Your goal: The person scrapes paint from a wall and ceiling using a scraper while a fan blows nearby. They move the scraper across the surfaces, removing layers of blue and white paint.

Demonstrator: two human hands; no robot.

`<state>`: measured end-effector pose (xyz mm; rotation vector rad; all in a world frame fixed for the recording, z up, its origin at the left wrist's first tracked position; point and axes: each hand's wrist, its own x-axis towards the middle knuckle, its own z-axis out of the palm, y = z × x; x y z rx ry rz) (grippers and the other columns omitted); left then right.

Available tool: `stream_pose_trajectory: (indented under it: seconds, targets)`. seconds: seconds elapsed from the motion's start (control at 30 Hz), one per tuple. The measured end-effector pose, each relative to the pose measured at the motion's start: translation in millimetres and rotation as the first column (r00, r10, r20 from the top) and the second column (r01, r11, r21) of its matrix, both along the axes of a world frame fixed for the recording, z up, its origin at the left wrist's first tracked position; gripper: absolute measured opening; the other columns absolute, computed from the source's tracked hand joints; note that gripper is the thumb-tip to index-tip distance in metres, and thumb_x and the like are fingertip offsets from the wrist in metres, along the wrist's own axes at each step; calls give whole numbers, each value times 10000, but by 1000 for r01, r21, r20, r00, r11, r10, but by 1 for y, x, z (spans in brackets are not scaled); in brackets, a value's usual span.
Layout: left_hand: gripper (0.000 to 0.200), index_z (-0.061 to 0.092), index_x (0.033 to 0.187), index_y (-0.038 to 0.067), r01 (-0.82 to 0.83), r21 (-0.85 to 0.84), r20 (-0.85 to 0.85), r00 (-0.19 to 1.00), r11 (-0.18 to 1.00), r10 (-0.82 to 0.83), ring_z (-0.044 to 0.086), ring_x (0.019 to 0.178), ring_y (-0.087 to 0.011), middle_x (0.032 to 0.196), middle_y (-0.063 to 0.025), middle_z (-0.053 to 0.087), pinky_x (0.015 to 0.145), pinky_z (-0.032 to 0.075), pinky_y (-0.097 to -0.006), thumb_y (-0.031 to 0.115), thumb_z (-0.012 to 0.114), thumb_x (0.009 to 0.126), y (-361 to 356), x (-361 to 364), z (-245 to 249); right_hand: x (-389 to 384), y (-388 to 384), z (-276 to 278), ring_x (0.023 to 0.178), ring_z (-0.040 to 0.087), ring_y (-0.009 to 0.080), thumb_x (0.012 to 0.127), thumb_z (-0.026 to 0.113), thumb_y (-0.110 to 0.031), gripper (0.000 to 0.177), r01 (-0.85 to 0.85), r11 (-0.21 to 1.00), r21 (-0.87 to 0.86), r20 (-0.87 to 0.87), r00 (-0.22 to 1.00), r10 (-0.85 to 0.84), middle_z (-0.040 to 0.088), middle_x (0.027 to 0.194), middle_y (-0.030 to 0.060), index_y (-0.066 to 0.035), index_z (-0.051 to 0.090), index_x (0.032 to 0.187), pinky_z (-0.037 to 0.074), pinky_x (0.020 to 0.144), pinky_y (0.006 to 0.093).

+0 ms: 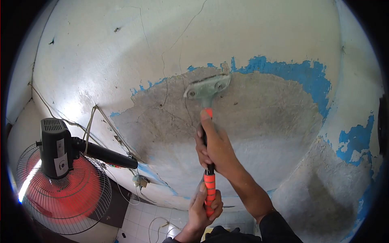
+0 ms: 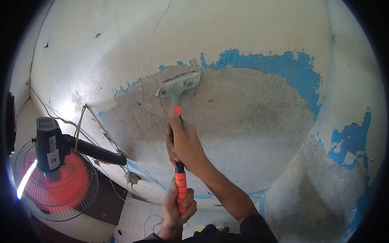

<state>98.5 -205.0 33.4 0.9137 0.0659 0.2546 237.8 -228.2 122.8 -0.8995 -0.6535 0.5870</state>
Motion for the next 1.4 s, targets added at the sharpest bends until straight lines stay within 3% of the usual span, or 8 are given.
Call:
stream_pose_trajectory:
  seconds: [0.6, 0.7, 0.8, 0.9, 1.1, 1.2, 1.3, 1.4]
  targets:
    - [472, 281, 1370, 163, -24, 78, 41, 999, 997, 21, 275, 318, -76, 573, 12, 380, 295, 225, -207, 460, 329, 1007, -2, 10, 14, 8, -4, 17, 303, 291, 69, 971, 410, -550, 498, -20, 999, 36, 34, 999, 19, 323, 469, -24, -95, 388, 770, 295, 284, 243]
    - [456, 314, 1330, 57, 8, -46, 60, 998, 999, -5, 308, 350, -96, 624, -34, 400, 333, 253, -221, 395, 319, 1024, -6, 2, 2, 2, -7, 4, 300, 291, 72, 975, 404, -542, 493, -7, 999, 36, 6, 1000, 7, 323, 466, -22, -93, 387, 774, 300, 285, 244]
    - [423, 340, 1282, 58, 24, -101, 17, 1000, 995, -23, 309, 351, -95, 624, -34, 401, 331, 252, -223, 392, 319, 1023, -7, -5, -11, -1, -10, -7, 299, 291, 75, 978, 404, -537, 487, -4, 1000, -1, -3, 1000, 4, 323, 465, -23, -94, 382, 777, 303, 286, 245]
    - [468, 262, 1376, 186, 10, -12, -15, 1000, 1000, -10, 281, 318, -77, 572, 14, 378, 296, 228, -206, 467, 320, 1006, -6, 2, -5, 2, -8, 1, 299, 291, 75, 976, 406, -538, 484, 3, 1000, 19, 15, 1000, -3, 322, 465, -23, -98, 377, 776, 304, 287, 246]
    - [444, 275, 1366, 202, -1, 14, 39, 999, 1000, 0, 287, 321, -82, 574, 13, 373, 299, 229, -202, 457, 326, 1006, 0, 11, -3, 8, -7, 12, 303, 295, 71, 968, 410, -551, 492, -25, 999, 26, 55, 998, 23, 331, 468, -23, -100, 379, 775, 303, 291, 249]
    - [407, 353, 1233, 48, 11, -102, 42, 999, 995, -7, 308, 342, -88, 603, -30, 394, 327, 244, -219, 395, 315, 1023, -9, 1, -2, 5, -11, 0, 309, 299, 71, 966, 412, -557, 492, -24, 1000, 4, 41, 999, 24, 333, 472, -24, -103, 382, 777, 304, 293, 253]
    - [406, 363, 1207, 52, 7, 5, 80, 997, 1000, -8, 303, 341, -90, 606, -27, 396, 331, 246, -221, 411, 323, 1021, 1, 15, 3, 12, -7, 14, 311, 303, 74, 964, 417, -560, 491, 21, 999, 27, 48, 999, -23, 330, 474, -25, -106, 385, 780, 305, 293, 256]
    - [428, 323, 1333, 204, 63, 85, 65, 996, 994, -69, 292, 333, -83, 594, -3, 385, 316, 243, -214, 477, 328, 1004, 7, 12, 9, 7, -9, 24, 309, 303, 75, 963, 420, -563, 491, 40, 999, 16, 55, 998, -41, 329, 474, -26, -107, 386, 782, 300, 293, 252]
